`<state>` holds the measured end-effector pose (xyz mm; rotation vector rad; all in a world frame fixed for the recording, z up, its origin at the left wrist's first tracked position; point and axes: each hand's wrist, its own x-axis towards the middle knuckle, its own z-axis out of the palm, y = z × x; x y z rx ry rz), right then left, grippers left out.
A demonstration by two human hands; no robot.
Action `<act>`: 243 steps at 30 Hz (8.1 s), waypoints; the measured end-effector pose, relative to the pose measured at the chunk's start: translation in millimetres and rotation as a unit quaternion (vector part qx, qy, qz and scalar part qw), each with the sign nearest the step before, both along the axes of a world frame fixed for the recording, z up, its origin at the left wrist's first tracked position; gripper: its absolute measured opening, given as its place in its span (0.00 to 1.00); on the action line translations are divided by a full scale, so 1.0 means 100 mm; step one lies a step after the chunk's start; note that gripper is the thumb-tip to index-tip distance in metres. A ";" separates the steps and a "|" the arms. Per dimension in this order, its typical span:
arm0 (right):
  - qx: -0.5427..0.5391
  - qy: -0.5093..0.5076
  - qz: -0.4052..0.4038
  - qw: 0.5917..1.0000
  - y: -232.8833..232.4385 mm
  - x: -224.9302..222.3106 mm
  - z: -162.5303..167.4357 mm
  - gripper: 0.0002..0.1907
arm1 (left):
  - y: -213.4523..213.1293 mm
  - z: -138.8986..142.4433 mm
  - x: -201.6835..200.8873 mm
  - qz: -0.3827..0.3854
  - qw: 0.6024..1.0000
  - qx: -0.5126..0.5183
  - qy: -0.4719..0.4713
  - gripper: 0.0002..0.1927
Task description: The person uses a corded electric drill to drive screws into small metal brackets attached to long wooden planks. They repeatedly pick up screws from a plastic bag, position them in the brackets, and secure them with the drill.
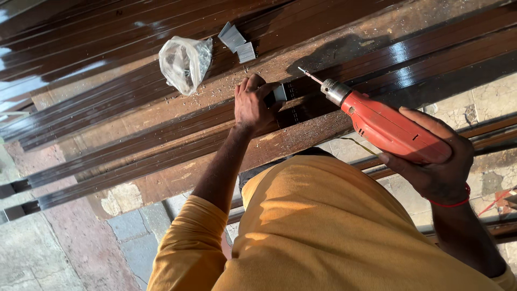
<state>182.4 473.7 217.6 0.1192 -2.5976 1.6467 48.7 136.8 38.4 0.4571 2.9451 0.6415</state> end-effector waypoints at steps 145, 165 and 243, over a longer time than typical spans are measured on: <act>-0.065 -0.109 -0.074 0.989 -0.20 -0.06 -0.15 0.38 | 0.31 0.13 0.04 0.055 0.997 0.048 0.006 0.28; 0.019 -0.137 -0.081 0.987 -0.49 0.07 -0.33 0.39 | 0.34 0.12 0.05 0.049 0.998 0.040 -0.021 0.23; -0.103 -0.027 0.070 0.992 -0.33 -0.03 -0.09 0.39 | 0.54 0.67 0.21 0.323 0.404 0.797 -0.312 0.18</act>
